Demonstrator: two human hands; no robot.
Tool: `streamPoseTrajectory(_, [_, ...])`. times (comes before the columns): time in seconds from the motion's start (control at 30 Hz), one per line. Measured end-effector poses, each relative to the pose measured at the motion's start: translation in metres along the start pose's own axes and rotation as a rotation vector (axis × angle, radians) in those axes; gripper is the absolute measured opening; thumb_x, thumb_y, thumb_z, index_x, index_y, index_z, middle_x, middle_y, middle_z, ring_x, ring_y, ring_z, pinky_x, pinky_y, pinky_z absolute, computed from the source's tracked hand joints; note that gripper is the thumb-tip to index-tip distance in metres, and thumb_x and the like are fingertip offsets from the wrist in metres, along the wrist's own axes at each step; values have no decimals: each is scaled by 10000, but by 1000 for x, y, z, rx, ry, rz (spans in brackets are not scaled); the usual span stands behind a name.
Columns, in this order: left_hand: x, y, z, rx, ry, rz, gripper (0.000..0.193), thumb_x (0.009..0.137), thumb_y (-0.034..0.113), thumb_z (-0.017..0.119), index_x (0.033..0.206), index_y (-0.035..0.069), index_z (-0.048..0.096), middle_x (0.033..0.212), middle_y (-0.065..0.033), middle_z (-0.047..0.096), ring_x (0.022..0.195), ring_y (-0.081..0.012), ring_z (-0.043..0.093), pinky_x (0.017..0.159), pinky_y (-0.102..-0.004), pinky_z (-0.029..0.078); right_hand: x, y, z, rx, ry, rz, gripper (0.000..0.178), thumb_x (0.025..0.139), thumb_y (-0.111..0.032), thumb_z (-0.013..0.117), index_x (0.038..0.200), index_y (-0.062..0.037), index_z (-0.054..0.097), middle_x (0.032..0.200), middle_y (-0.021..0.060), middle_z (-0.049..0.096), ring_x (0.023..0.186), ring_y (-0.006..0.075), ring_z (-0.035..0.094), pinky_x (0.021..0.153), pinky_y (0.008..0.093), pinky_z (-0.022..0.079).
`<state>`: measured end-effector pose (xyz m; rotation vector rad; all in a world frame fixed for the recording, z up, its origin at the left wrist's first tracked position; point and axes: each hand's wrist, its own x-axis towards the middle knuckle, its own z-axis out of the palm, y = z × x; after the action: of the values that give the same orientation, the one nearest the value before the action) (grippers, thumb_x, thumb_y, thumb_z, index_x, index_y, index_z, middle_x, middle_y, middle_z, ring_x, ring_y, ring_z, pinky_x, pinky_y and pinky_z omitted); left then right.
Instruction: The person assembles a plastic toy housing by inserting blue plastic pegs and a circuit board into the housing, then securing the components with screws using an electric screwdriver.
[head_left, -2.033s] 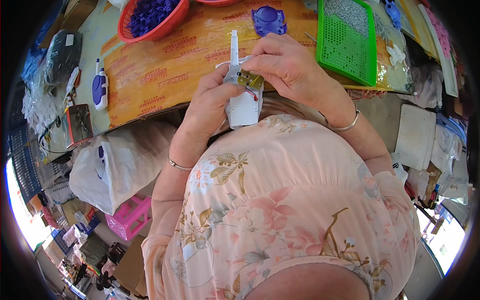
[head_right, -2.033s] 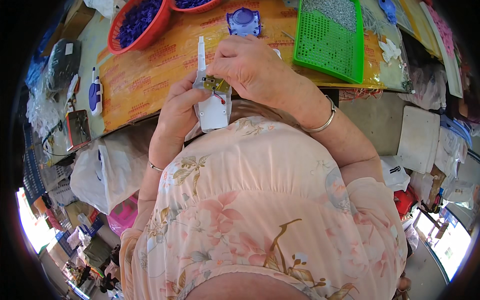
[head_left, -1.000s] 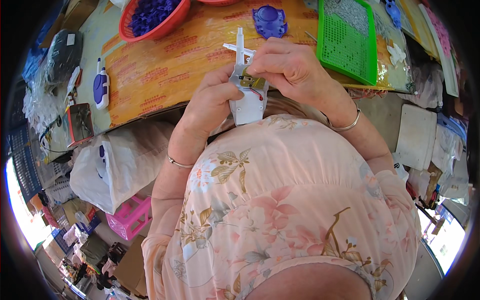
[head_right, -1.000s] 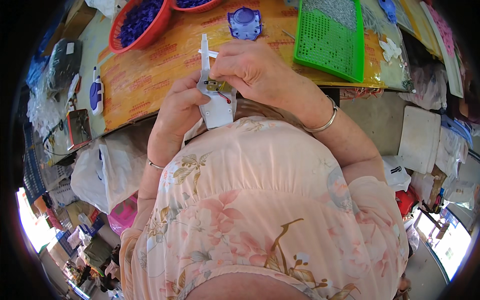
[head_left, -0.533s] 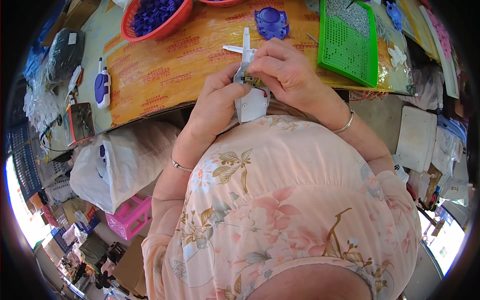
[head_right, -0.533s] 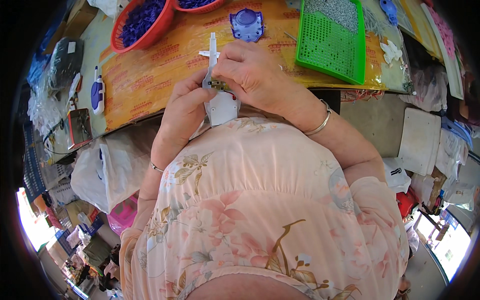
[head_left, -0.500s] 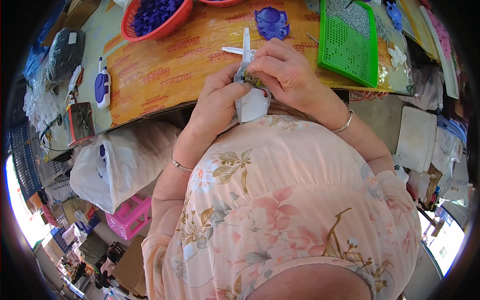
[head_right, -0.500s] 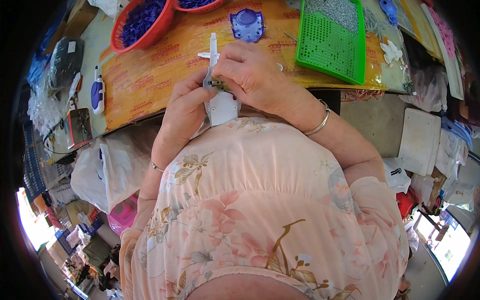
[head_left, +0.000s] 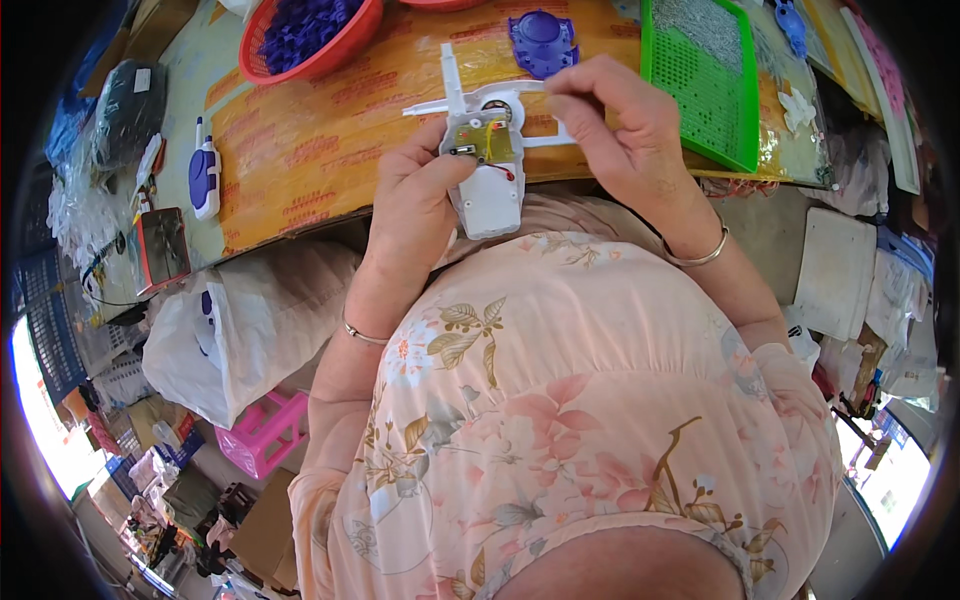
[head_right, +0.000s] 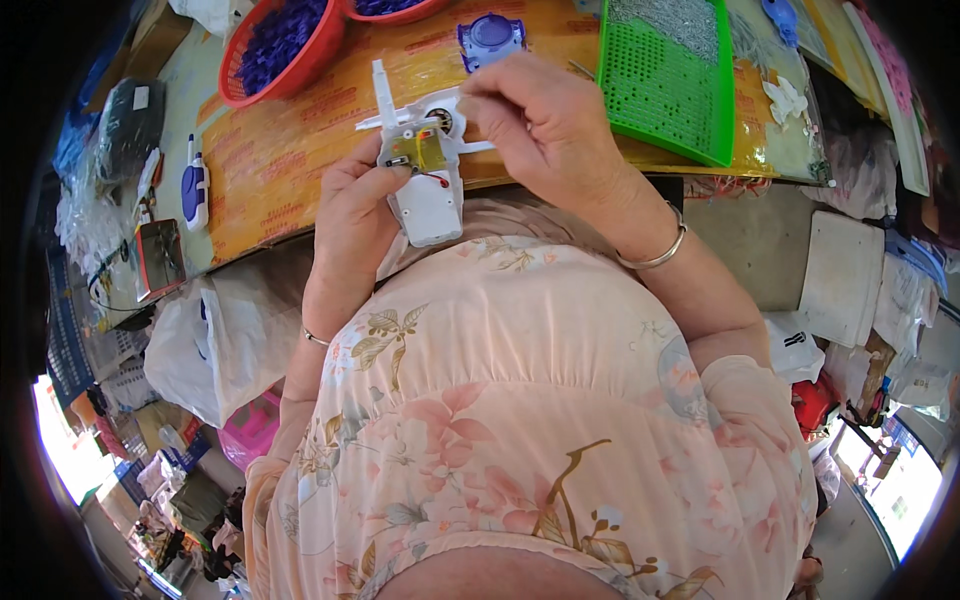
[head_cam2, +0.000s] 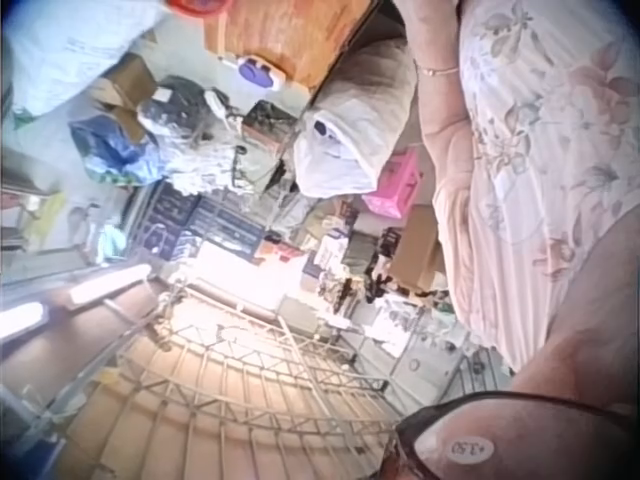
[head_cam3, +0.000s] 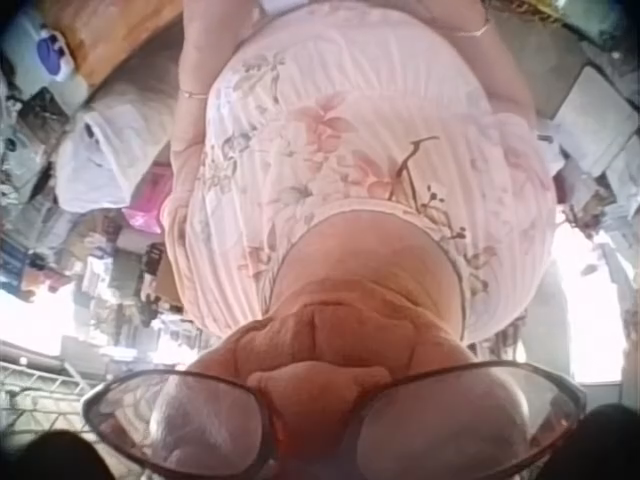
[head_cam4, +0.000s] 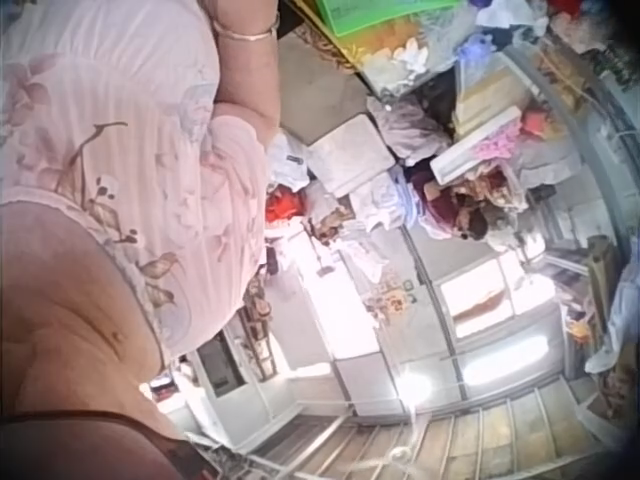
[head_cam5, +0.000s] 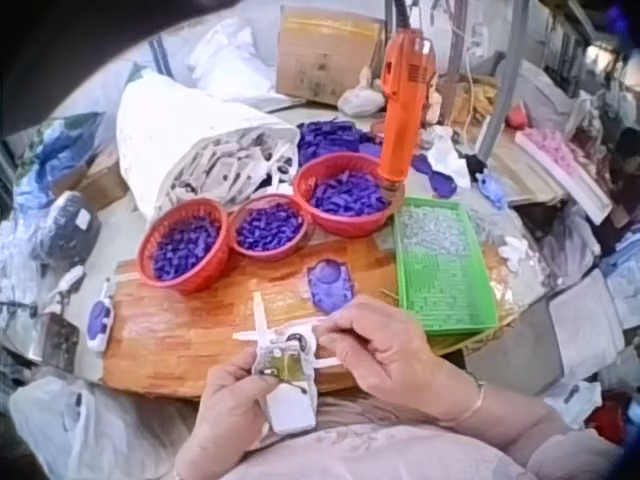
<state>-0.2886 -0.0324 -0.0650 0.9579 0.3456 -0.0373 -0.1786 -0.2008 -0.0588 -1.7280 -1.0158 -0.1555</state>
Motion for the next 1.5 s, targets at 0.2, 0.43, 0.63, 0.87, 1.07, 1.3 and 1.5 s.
streamPoseTrajectory(0.2, [2, 1, 2, -45, 17, 57, 366, 799, -51, 461, 1154, -73, 545, 990, -116, 651, 848, -152, 646, 760, -266, 522, -11, -7, 15, 91, -99, 216, 136, 788, -38, 660, 911, -17, 607, 772, 125, 599, 648, 262, 573, 589, 325, 459])
streamPoseTrajectory(0.43, [-1, -2, 1, 47, -13, 64, 361, 795, -40, 490, 1148, -75, 558, 985, -101, 655, 829, -120, 634, 742, -240, 508, -10, 3, 19, 47, -136, 43, 142, 782, -41, 661, 913, -17, 610, 814, 122, 603, 690, 272, 590, 611, 326, 469])
streamPoseTrajectory(0.63, [-6, 4, 4, 141, 30, 40, 383, 792, -34, 488, 1167, -59, 564, 959, -78, 657, 793, -97, 627, 707, -230, 508, -7, 0, 17, 33, -126, 131, 213, 753, 20, 609, 963, -12, 597, 843, 129, 601, 714, 293, 588, 615, 354, 465])
streamPoseTrajectory(0.87, [-7, 19, -5, 252, -115, -45, 481, 755, -43, 453, 1229, -87, 523, 1069, -131, 645, 927, -164, 641, 834, -276, 508, -7, 1, 17, 101, -277, 64, 368, 744, 35, 586, 1104, -42, 571, 858, 126, 622, 760, 286, 613, 642, 346, 483])
streamPoseTrajectory(1.07, [-6, 22, -5, 178, -101, -23, 477, 745, -43, 456, 1214, -79, 538, 1054, -133, 651, 916, -173, 648, 822, -272, 513, -8, -5, 17, 79, -193, 101, 384, 745, 7, 617, 1121, -59, 573, 892, 99, 649, 776, 275, 644, 634, 330, 513])
streamPoseTrajectory(1.3, [-11, 25, 3, 519, -50, -17, 416, 765, -36, 488, 1166, -23, 598, 925, -33, 648, 776, -73, 585, 678, -221, 473, -1, -4, 15, -404, -140, -338, 284, 755, -90, 598, 1038, -87, 575, 832, 59, 624, 760, 239, 635, 617, 334, 515])
streamPoseTrajectory(1.5, [-11, 21, 2, 415, 1, 30, 398, 773, -33, 494, 1157, -34, 597, 907, -49, 653, 758, -81, 595, 660, -214, 474, 8, 1, 16, -423, -191, -392, 183, 748, -83, 595, 931, -87, 592, 823, 49, 590, 764, 235, 620, 612, 344, 510])
